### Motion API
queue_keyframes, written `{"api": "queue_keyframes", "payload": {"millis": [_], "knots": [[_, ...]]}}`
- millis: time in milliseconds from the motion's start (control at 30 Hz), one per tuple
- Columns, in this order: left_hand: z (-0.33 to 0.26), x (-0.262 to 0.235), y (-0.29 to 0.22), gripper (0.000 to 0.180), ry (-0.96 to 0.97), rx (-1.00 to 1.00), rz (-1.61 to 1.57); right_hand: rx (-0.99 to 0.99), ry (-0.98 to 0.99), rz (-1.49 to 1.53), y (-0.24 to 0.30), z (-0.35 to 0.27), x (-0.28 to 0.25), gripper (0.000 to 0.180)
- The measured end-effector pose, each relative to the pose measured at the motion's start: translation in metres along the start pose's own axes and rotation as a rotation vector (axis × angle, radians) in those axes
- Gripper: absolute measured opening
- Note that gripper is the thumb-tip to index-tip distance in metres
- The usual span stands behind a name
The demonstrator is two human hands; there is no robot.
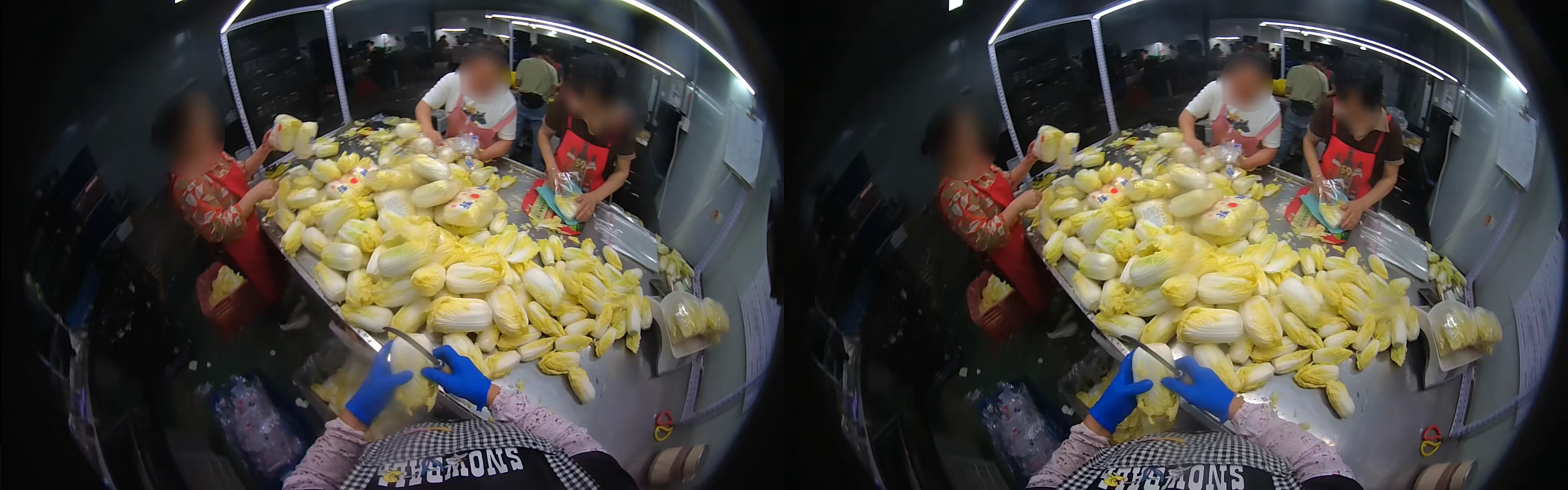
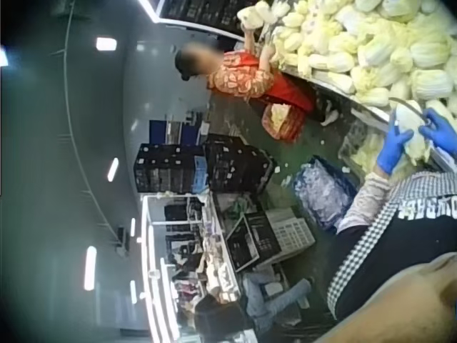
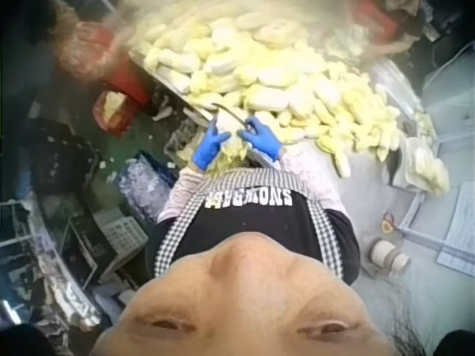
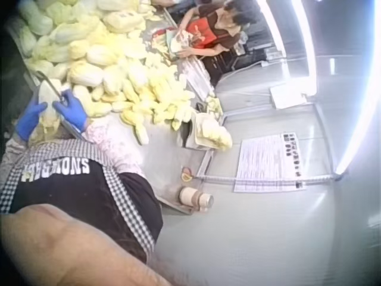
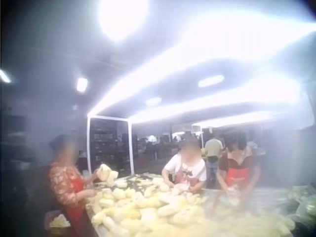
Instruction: The person trims the base of napa cabbage heads using a knife and places the trimmed pieces into a bin. The person works at a large metal table with many cabbage heads, wearing blue gloves and an apron.
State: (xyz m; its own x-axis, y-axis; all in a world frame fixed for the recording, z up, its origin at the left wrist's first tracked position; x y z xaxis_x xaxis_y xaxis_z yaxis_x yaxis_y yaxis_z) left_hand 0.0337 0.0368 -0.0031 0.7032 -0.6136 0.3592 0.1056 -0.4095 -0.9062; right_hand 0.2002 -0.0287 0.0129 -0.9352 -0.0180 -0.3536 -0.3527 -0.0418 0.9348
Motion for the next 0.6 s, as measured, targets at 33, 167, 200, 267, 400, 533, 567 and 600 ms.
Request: {"api": "queue_keyframes", "payload": {"millis": [33, 167, 200, 267, 400, 533, 567, 600], "knots": [[-0.017, -0.007, -0.008, 0.070, -0.014, 0.049, -0.012, -0.151, 0.015, -0.026, 0.010, 0.008, 0.012, 0.058], [-0.029, 0.002, 0.025, 0.064, -0.190, 0.014, -0.230, -0.149, 0.101, -0.191, 0.023, 0.017, 0.026, 0.056], [-0.050, -0.008, 0.013, 0.055, -0.302, 0.046, -0.279, -0.244, 0.129, -0.242, 0.038, 0.027, 0.051, 0.056], [-0.061, -0.016, 0.010, 0.049, -0.392, 0.047, -0.289, -0.264, 0.172, -0.221, 0.042, 0.037, 0.065, 0.063], [-0.104, -0.038, -0.002, 0.045, -0.507, 0.080, -0.188, -0.349, 0.406, -0.075, 0.068, 0.047, 0.094, 0.074], [-0.135, -0.053, 0.009, 0.044, -0.498, 0.022, -0.314, -0.349, 0.491, 0.107, 0.070, 0.047, 0.118, 0.071], [-0.139, -0.058, 0.014, 0.044, -0.496, 0.007, -0.370, -0.371, 0.483, 0.131, 0.071, 0.051, 0.124, 0.069], [-0.141, -0.062, 0.016, 0.053, -0.484, -0.014, -0.375, -0.571, 0.382, 0.200, 0.067, 0.058, 0.127, 0.067]]}}
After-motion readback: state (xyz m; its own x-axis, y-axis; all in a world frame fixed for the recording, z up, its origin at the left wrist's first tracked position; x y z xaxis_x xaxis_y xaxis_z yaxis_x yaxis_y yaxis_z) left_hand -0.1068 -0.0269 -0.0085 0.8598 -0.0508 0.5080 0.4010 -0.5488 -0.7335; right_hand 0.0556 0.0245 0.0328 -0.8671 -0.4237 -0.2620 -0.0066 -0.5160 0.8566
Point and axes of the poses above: each hand's wrist, its own z-axis towards the middle knuckle, its own x-axis out of the palm, y = z × x, the point moved 5 cm from there along z, towards the middle knuckle, and after that the axes turned 10 degrees about -x, right-handed, at the moved point
